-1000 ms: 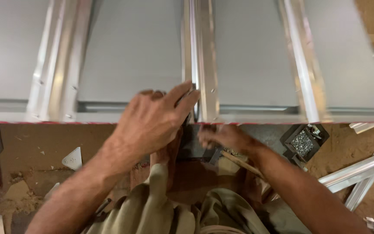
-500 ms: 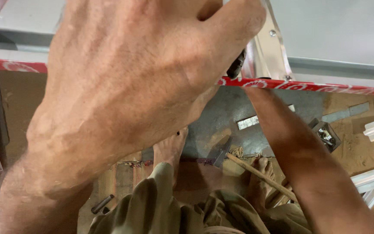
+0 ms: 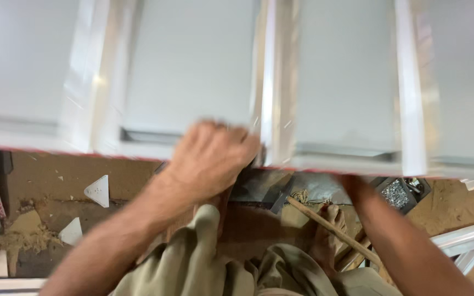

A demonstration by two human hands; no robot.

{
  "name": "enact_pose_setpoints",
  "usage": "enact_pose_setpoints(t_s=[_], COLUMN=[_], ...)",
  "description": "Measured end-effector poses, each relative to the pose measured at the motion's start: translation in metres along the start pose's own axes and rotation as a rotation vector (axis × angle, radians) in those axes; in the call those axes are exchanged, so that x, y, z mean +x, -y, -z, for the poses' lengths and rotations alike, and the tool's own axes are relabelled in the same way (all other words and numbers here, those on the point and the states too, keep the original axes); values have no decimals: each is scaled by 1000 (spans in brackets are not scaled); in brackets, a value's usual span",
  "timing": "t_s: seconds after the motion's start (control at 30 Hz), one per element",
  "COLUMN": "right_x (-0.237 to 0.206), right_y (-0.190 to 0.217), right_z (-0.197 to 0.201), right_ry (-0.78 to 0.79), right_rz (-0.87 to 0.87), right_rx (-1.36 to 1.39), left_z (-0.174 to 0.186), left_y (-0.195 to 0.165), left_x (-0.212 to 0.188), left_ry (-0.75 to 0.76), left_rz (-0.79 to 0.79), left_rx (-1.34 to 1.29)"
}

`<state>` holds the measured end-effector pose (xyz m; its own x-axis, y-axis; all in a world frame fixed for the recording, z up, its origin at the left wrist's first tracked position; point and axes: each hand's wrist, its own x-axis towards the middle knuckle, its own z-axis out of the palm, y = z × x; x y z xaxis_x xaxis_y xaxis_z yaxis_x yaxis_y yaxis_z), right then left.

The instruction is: The person assembles a window frame by repeatedly placing a metal punch over fasteners and striking it with a hammer to secure the frame components. The person works along the length of the frame, moving from one fastener to the next.

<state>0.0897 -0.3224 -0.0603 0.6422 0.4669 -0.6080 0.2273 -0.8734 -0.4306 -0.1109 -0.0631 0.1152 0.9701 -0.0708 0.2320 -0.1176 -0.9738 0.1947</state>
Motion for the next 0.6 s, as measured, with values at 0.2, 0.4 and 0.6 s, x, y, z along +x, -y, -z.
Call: enact_pose_setpoints(t_s=[0.2, 0.4, 0.6], right_x=[-103, -123, -148], right_y=[-76, -64, -30], right_z=[-46, -30, -4], right_ry=[505, 489, 424], right_rz=[93, 231, 351], right_rx=[-695, -725, -413], left_z=[-107, -117, -129], left_y=[-1, -4, -2], left_x=[-47, -49, -45], left_ry=[60, 17, 124], left_rz=[59, 41, 71], left_rx=[-113, -78, -72])
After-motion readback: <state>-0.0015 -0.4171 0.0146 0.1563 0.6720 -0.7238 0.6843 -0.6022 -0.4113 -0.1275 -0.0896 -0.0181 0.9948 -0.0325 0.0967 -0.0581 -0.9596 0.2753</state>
